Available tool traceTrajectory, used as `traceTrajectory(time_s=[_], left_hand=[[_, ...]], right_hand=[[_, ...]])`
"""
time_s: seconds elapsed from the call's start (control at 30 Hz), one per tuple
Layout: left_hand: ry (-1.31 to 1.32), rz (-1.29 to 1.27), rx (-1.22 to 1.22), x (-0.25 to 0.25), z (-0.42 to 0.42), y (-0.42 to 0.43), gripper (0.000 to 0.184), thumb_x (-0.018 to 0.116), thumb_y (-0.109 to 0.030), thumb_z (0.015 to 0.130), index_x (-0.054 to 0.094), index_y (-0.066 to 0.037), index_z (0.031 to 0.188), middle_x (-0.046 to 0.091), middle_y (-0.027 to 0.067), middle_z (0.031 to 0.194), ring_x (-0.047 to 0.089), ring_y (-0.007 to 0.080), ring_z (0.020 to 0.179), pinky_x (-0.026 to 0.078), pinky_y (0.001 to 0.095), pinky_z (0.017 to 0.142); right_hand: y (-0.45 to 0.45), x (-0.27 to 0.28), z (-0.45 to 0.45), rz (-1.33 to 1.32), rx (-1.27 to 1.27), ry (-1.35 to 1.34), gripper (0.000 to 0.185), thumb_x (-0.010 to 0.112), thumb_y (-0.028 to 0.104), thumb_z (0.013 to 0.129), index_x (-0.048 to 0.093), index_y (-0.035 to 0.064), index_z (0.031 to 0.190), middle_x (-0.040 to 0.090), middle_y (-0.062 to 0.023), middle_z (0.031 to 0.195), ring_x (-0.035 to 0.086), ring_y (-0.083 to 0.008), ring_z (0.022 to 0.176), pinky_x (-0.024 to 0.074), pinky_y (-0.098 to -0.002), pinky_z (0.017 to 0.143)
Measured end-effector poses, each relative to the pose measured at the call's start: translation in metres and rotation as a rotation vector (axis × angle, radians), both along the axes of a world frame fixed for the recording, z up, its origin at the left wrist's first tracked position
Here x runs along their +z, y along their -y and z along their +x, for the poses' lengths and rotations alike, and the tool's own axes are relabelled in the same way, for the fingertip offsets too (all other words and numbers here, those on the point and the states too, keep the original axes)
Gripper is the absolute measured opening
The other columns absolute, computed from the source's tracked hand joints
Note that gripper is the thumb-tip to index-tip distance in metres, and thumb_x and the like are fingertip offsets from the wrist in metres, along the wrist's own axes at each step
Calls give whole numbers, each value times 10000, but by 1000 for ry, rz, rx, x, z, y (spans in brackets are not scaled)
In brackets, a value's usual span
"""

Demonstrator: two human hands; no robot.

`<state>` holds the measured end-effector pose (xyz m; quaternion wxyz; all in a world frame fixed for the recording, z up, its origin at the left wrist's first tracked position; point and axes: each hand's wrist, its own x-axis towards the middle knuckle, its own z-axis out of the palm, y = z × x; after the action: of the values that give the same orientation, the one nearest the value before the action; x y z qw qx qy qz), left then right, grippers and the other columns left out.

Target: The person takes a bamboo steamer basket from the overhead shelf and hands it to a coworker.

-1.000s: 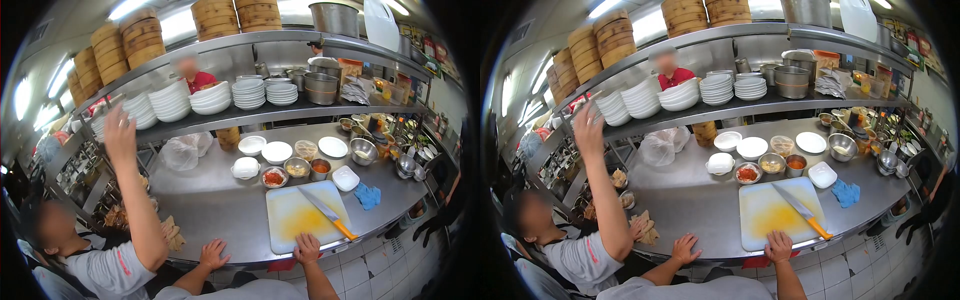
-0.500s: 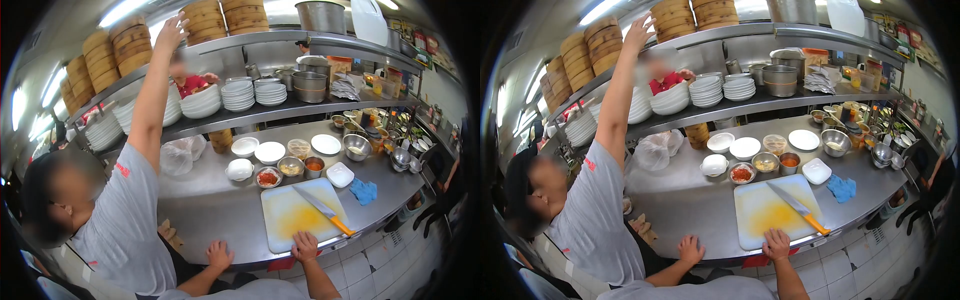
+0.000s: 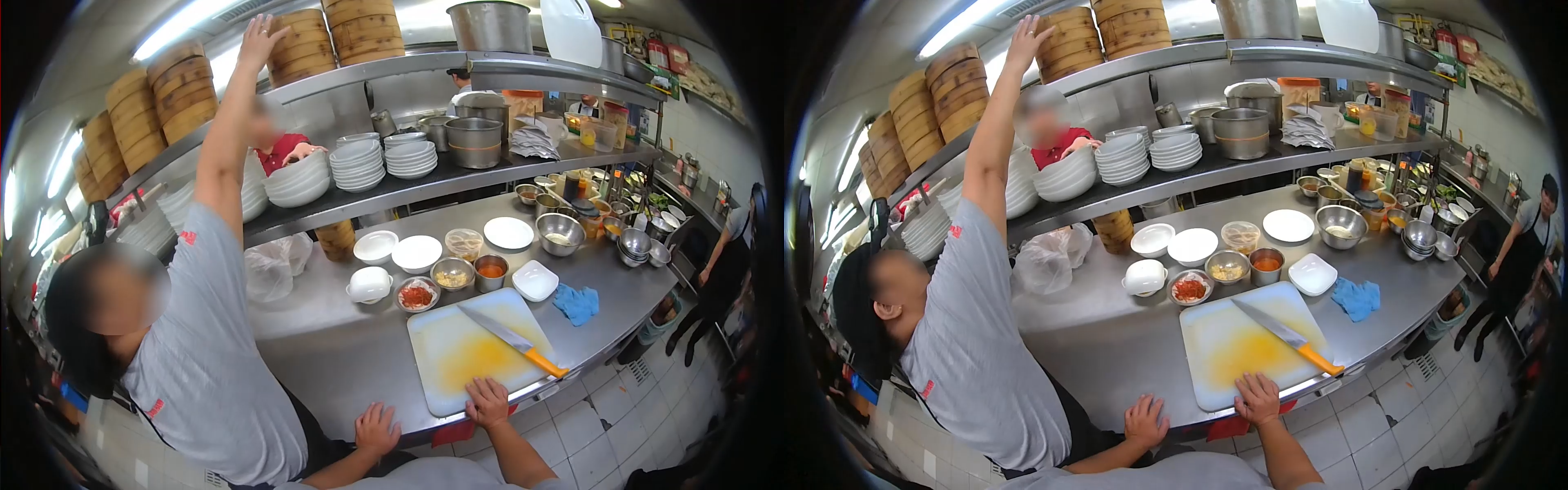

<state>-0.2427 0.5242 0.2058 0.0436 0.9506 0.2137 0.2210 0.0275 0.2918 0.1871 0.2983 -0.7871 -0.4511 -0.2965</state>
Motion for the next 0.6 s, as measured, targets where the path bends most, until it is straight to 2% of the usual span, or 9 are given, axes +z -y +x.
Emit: traceTrajectory(time_s=[0.37,0.6], left_hand=[[63,-136,208,0,30,16,501,741,-365,889,711,-153,1342,590,167,1494,509,387,1445,339,593,1183],[96,-67,202,-9,26,16,502,743,-373,882,723,-149,1331,601,166,1464,525,389,1412,368,590,1161]], right_hand=[[0,-5,4,6,1,9,420,739,399,889,825,257,1275,758,-48,1405,660,-353,1313,488,-521,1095],[2,-3,4,-2,35,-7,429,751,403,883,826,257,1280,755,-51,1413,660,-356,1312,489,-523,1094]])
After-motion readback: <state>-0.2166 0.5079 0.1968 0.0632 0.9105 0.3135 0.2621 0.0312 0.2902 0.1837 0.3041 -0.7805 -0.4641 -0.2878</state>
